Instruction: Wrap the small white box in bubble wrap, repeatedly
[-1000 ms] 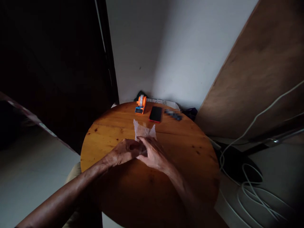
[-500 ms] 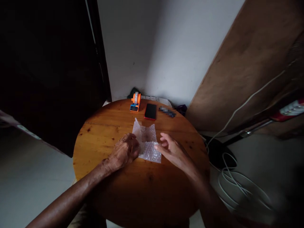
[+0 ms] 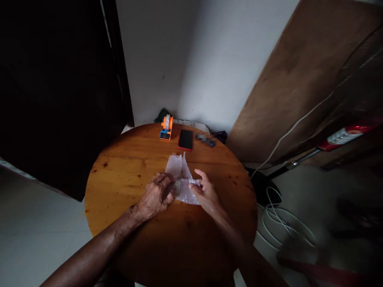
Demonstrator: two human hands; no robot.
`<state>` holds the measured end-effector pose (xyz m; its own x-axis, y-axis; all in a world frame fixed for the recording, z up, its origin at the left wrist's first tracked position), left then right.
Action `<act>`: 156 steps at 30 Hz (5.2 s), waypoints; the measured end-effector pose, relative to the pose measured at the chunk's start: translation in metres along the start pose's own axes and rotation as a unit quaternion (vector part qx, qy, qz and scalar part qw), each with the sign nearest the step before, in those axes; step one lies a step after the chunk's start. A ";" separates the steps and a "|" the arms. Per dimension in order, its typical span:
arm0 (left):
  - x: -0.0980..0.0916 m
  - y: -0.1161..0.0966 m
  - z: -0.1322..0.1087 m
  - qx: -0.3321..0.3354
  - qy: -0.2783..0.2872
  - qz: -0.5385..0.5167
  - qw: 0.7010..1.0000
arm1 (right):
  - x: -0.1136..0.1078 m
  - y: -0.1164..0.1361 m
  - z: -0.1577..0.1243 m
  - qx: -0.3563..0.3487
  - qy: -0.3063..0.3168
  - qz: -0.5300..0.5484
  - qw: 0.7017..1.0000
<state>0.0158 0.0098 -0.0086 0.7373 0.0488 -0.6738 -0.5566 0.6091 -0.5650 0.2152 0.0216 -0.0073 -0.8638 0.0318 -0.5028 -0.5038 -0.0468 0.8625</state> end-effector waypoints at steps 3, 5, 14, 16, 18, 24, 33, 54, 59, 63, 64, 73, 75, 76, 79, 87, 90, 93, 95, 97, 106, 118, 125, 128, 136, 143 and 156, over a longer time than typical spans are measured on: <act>-0.001 0.000 0.001 0.015 -0.016 0.019 1.000 | -0.001 0.008 -0.001 0.020 -0.003 0.037 0.999; -0.002 -0.001 0.001 0.024 -0.023 0.031 0.999 | 0.000 0.015 -0.002 0.031 0.003 0.071 0.997; -0.006 -0.003 0.002 0.020 0.000 0.042 0.999 | 0.023 0.031 0.005 0.003 0.041 0.159 0.987; -0.005 -0.002 0.001 0.008 -0.015 0.045 0.999 | 0.028 0.032 0.006 -0.001 0.049 0.162 0.986; -0.004 -0.001 -0.001 -0.013 -0.028 0.033 0.999 | 0.030 0.035 0.006 0.011 0.065 0.165 0.984; -0.003 -0.001 0.001 -0.091 -0.009 -0.072 0.993 | 0.022 0.042 -0.003 0.018 0.137 0.169 0.976; -0.008 0.000 0.001 -0.200 -0.015 -0.263 0.944 | 0.028 0.035 -0.006 -0.143 0.116 -0.025 0.983; 0.003 0.009 0.002 -0.236 -0.033 -0.273 0.932 | 0.007 0.024 -0.029 -0.237 0.083 -0.038 0.967; 0.005 0.011 0.002 -0.232 -0.039 -0.285 0.929 | 0.007 0.021 -0.022 -0.256 0.011 -0.017 0.967; 0.004 0.010 0.004 -0.237 -0.041 -0.278 0.930 | 0.011 0.017 -0.016 -0.251 0.013 -0.026 0.968; 0.004 0.010 0.004 -0.238 -0.041 -0.275 0.930 | 0.014 0.017 -0.015 -0.255 0.019 -0.035 0.966; 0.003 0.008 0.006 -0.231 -0.043 -0.265 0.935 | 0.024 0.033 -0.019 -0.338 0.031 -0.200 0.919; 0.001 0.007 0.006 -0.228 -0.033 -0.275 0.933 | 0.025 0.040 -0.021 -0.334 0.041 -0.249 0.908; -0.001 0.005 0.005 -0.225 -0.028 -0.279 0.933 | 0.025 0.044 -0.022 -0.327 0.049 -0.274 0.903; -0.005 0.002 0.003 -0.205 -0.027 -0.259 0.943 | 0.027 0.054 -0.023 -0.299 0.069 -0.328 0.893; -0.003 -0.002 0.004 -0.066 -0.084 -0.135 0.985 | 0.019 0.048 -0.015 -0.334 0.102 -0.245 0.904; -0.001 -0.001 0.004 -0.070 -0.077 -0.114 0.988 | 0.014 0.040 -0.007 -0.336 0.125 -0.172 0.918; 0.001 -0.001 0.004 -0.082 -0.072 -0.104 0.989 | 0.013 0.037 0.003 -0.296 0.148 -0.102 0.938; 0.002 0.000 0.004 -0.085 -0.076 -0.105 0.988 | 0.013 0.037 0.009 -0.257 0.165 -0.062 0.950; 0.003 0.001 0.003 -0.086 -0.082 -0.105 0.987 | 0.014 0.038 0.014 -0.214 0.179 -0.031 0.960; 0.004 0.003 0.004 -0.089 -0.082 -0.112 0.986 | 0.018 0.036 0.022 -0.149 0.169 0.043 0.973; 0.003 -0.002 0.000 -0.053 -0.064 -0.082 0.993 | 0.022 0.045 0.031 -0.224 0.177 -0.056 0.957; 0.002 -0.002 -0.001 -0.079 -0.054 -0.076 0.992 | 0.005 0.018 0.044 -0.039 0.080 0.050 0.995; -0.001 -0.005 -0.001 -0.070 -0.032 -0.031 0.997 | 0.007 0.010 0.045 0.041 0.093 0.095 0.990; -0.005 -0.008 0.002 -0.013 -0.002 0.048 0.999 | 0.033 0.017 0.056 0.096 0.101 0.144 0.980; -0.002 -0.005 0.003 0.013 0.005 0.030 0.999 | 0.038 0.019 0.054 0.076 0.128 0.192 0.970; -0.001 -0.005 0.004 -0.022 -0.037 -0.050 0.998 | 0.036 0.021 0.049 -0.037 0.119 0.146 0.981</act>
<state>0.0193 0.0096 -0.0032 0.8158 0.0485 -0.5762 -0.4931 0.5789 -0.6494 0.1739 0.0704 -0.0049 -0.9431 -0.2282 -0.2420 -0.2268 -0.0910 0.9697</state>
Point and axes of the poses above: each hand's wrist, its own z-axis towards the middle knuckle, its own x-axis out of the palm, y = z × x, the point moved 2 cm from there along z, towards the middle knuckle, and after that the axes turned 2 degrees about -x, right-handed, at the moved point
